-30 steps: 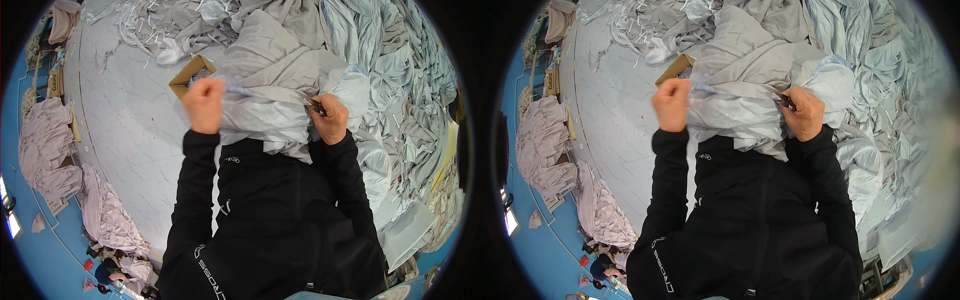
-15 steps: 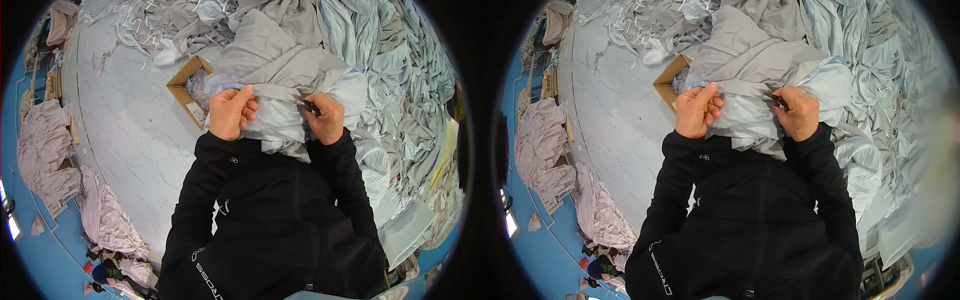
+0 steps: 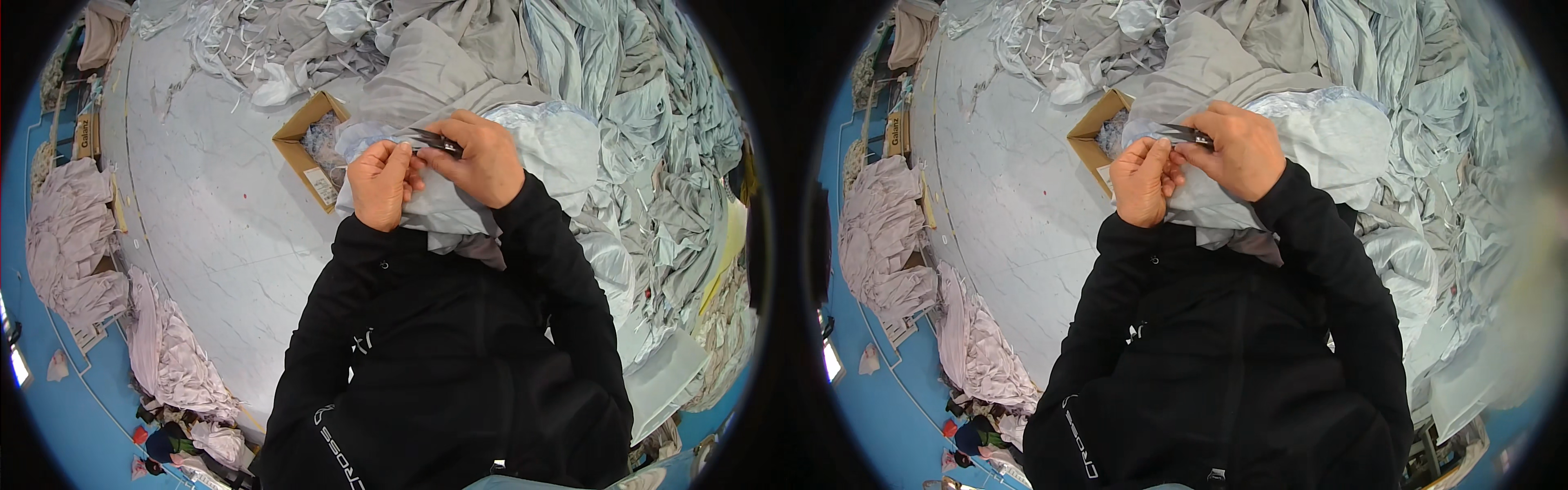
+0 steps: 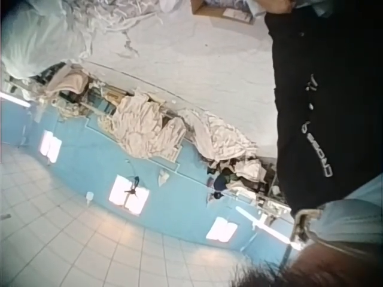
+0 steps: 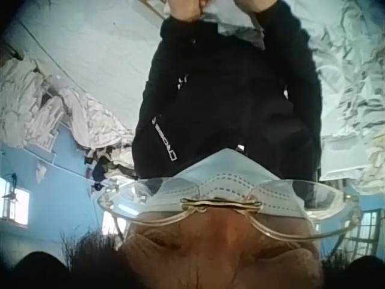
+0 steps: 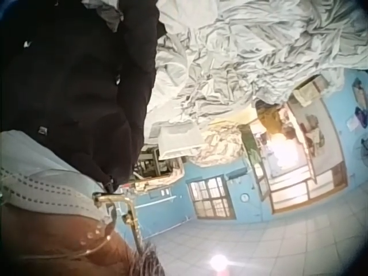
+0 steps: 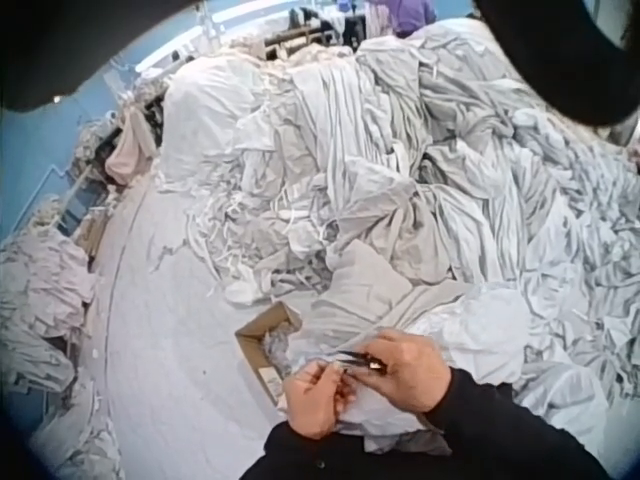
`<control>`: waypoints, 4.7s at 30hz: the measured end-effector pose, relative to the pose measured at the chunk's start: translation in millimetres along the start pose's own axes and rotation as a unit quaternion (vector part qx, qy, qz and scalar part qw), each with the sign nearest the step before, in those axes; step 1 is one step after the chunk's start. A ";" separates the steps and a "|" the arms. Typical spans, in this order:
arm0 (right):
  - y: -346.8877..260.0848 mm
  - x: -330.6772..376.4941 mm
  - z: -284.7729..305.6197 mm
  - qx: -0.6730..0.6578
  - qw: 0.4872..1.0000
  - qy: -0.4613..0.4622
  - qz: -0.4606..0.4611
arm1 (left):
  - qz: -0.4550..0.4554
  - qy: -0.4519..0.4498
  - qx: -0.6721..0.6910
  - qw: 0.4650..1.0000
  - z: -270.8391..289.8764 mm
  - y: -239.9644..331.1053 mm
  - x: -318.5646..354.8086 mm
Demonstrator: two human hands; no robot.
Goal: Inspect and trim excess threads from fabric pieces using a small hand tool.
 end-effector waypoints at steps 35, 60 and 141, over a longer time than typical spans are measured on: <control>16.7 27.2 -31.1 -0.236 0.964 -0.036 -0.118 | -0.320 -0.025 -0.401 0.858 -23.1 30.5 26.9; -30.0 25.7 20.8 0.142 0.983 0.087 0.075 | -0.253 -0.092 -0.096 0.958 2.1 11.6 14.8; 27.6 36.8 9.5 -0.095 0.992 0.074 -0.041 | -0.075 -0.203 -0.337 0.916 -45.4 28.2 -21.8</control>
Point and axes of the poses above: each hand's wrist, its own x-axis away from the middle knuckle, its own z-axis out of the back of the hand, y = z × x, the point moved 4 cm from there along -x, towards the middle knuckle, and after that the axes turned 15 degrees about x, right-handed, at the moved point
